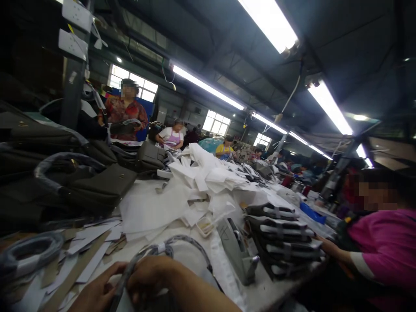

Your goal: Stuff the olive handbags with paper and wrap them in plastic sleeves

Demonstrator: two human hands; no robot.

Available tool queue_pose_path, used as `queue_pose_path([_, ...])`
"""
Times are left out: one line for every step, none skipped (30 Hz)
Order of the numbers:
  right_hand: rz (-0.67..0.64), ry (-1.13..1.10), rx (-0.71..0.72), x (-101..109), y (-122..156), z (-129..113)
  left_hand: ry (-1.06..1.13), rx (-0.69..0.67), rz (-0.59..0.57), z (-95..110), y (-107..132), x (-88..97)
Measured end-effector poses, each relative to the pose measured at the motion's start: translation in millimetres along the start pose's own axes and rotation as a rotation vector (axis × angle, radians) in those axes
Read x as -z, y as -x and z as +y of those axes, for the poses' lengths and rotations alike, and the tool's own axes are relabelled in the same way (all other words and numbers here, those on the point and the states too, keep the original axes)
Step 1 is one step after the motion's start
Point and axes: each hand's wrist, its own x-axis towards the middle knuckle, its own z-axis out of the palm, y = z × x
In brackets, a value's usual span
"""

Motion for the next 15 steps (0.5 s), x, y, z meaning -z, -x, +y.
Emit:
queue_pose_path([-0.021, -0.044, 0.004, 1, -1, 1, -0.04, -0.015, 0.005, 0, -1, 0.0])
queue_pose_path([-0.028, -0.082, 0.006, 1, -2, 3, -0.089, -0.023, 0.011, -2, -2, 0.3])
queue_pose_path([-0.03, -0.117, 0.005, 0, -2, 4, -0.143, -0.026, 0.024, -4, -4, 0.7])
queue_pose_path([-0.024, -0.147, 0.004, -1, -2, 5, -0.198, -0.024, 0.048, -6, -5, 1.4])
queue_pose_path([-0.013, -0.172, 0.004, -2, -2, 7, -0.258, -0.018, 0.074, -9, -6, 2.2])
queue_pose_path([0.003, -0.192, 0.01, -3, -1, 8, -0.316, -0.009, 0.095, -10, -6, 3.0])
queue_pose_path([0.02, -0.203, 0.021, -5, 0, 9, -0.369, 0.0, 0.105, -12, -5, 3.9])
queue_pose_path([0.048, -0.197, 0.045, -6, 3, 10, -0.414, 0.009, 0.106, -12, -4, 4.8])
queue_pose_path([0.096, -0.152, 0.092, -8, 6, 12, -0.449, 0.018, 0.106, -12, -3, 5.7])
queue_pose_path([0.173, -0.061, 0.156, -9, 10, 13, -0.471, 0.025, 0.104, -11, -2, 6.6])
queue_pose_path([0.267, 0.073, 0.225, -12, 14, 14, -0.478, 0.025, 0.109, -10, -1, 7.6])
queue_pose_path([0.372, 0.243, 0.292, -14, 18, 14, -0.469, 0.019, 0.119, -9, 0, 8.8])
queue_pose_path([0.459, 0.435, 0.338, -17, 21, 14, -0.444, 0.004, 0.132, -9, 0, 10.2])
queue_pose_path([0.516, 0.626, 0.36, -20, 24, 14, -0.406, -0.014, 0.137, -8, 0, 11.9])
queue_pose_path([0.537, 0.789, 0.359, -23, 25, 13, -0.359, -0.029, 0.133, -9, -1, 13.8])
